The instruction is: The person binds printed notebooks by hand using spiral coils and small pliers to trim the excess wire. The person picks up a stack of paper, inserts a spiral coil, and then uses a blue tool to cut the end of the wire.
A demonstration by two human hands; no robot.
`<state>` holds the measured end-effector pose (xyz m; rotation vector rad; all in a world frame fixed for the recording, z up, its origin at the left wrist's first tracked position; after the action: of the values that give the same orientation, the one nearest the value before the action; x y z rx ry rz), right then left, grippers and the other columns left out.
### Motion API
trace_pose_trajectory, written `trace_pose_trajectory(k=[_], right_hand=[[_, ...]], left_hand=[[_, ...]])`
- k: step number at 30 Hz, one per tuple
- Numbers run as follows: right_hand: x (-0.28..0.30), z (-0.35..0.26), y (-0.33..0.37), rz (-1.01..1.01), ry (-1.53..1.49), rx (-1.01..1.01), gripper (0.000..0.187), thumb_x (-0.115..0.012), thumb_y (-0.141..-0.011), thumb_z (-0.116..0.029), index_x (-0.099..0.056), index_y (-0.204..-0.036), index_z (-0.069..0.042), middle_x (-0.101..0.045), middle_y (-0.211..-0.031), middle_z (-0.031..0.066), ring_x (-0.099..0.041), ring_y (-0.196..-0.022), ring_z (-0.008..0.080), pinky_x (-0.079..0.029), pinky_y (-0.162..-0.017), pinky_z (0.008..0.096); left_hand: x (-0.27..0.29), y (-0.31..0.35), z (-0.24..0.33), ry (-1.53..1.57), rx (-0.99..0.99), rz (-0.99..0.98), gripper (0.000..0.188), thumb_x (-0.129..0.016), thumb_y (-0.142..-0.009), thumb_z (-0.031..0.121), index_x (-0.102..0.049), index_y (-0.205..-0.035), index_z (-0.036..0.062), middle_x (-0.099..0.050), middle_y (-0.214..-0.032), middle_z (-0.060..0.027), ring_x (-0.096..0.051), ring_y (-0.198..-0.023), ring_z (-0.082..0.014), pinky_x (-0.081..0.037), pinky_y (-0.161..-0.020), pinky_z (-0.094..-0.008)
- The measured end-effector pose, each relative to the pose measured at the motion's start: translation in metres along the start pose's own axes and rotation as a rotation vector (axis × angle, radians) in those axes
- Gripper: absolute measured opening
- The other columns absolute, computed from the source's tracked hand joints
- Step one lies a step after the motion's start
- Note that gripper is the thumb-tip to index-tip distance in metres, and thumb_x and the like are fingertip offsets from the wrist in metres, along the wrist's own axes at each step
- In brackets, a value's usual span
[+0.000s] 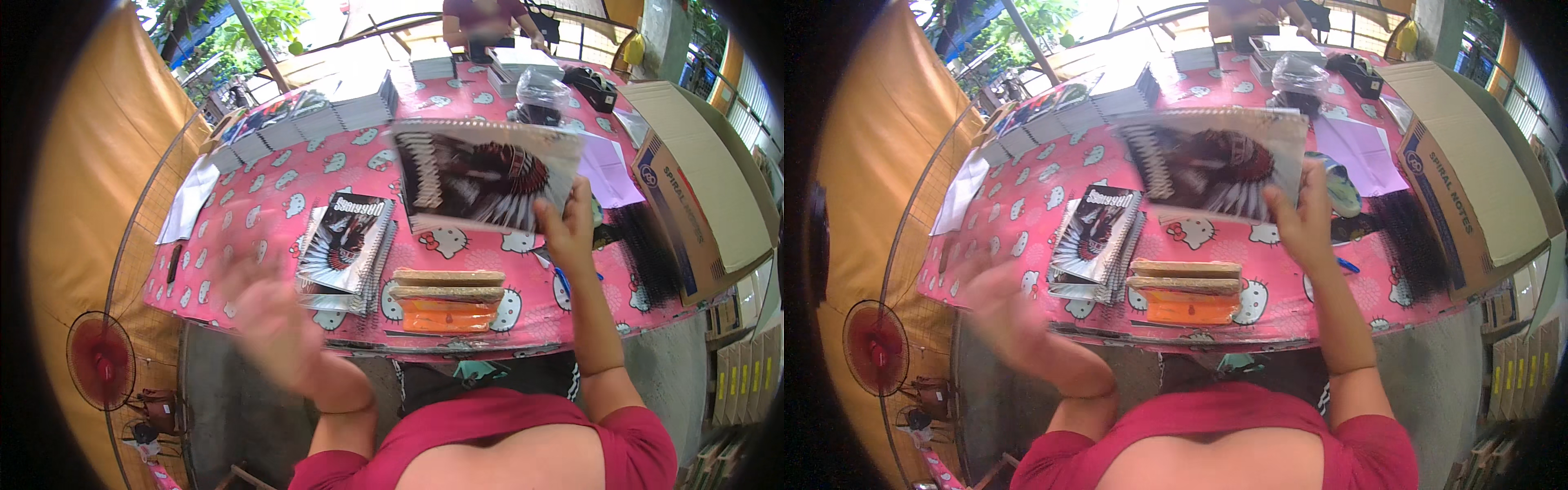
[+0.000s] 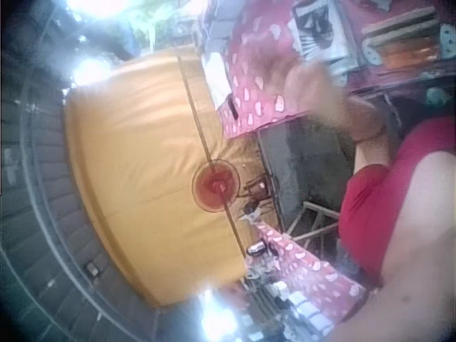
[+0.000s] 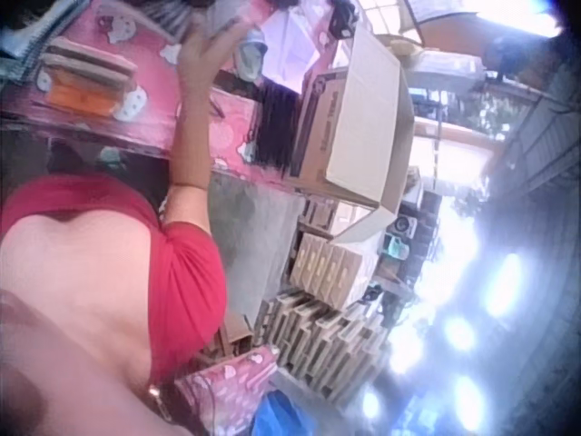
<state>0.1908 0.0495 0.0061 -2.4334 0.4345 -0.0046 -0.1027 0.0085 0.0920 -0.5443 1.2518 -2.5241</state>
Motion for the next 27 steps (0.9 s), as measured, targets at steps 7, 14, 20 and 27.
trace_pose_trajectory(k=[7,14,20,27], right_hand=[[0.023,-0.021,0.073,-0.446,0.378,-0.04,0.022,-0.059,-0.083,0.0,-0.057,-0.105,0.0,-0.061,-0.102,0.0171,-0.06,-0.098,0.029,-0.046,-0.083,0.0361],[0.024,0.037,0.125,-0.558,0.545,-0.108,0.047,-0.055,-0.083,-0.001,-0.038,-0.127,0.006,-0.064,-0.086,0.0228,-0.062,-0.085,0.0411,-0.049,-0.077,0.0426],[0.018,0.022,0.137,-0.519,0.435,-0.221,0.078,-0.072,-0.077,-0.013,-0.023,-0.134,0.007,-0.046,-0.121,0.0259,-0.051,-0.113,0.0405,-0.043,-0.095,0.0411],[0.107,0.028,0.049,-0.257,0.857,-0.136,0.026,-0.073,-0.074,-0.018,-0.065,-0.091,0.0,-0.063,-0.096,0.017,-0.059,-0.089,0.0328,-0.045,-0.082,0.0441]], left_hand=[[-0.034,0.042,-0.036,0.582,0.5,-0.24,0.033,-0.07,-0.082,-0.001,-0.057,-0.112,-0.0045,-0.065,-0.096,-0.0064,-0.06,-0.086,-0.0111,-0.048,-0.077,-0.0236],[-0.045,0.061,-0.048,0.436,0.498,-0.31,0.063,-0.075,-0.073,-0.001,-0.045,-0.129,0.0017,-0.05,-0.125,-0.0101,-0.05,-0.114,-0.0208,-0.038,-0.098,-0.0317],[-0.053,0.112,-0.067,0.445,0.683,0.014,0.091,-0.081,-0.065,0.0,-0.03,-0.141,0.0026,-0.04,-0.139,-0.0122,-0.038,-0.13,-0.0268,-0.027,-0.109,-0.0373],[-0.045,0.106,-0.073,0.444,0.578,0.065,0.075,-0.067,-0.079,0.008,-0.026,-0.142,0.0,-0.031,-0.145,-0.0135,-0.031,-0.134,-0.0238,-0.025,-0.111,-0.0359]])
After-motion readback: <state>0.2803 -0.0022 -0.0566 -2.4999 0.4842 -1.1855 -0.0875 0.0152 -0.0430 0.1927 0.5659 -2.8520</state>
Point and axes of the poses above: each hand's wrist, its own y-axis away from the middle knuckle, its own x-axis out of the back of the hand, z = x × y, the point moved 1 cm from there along -y, towards the middle knuckle
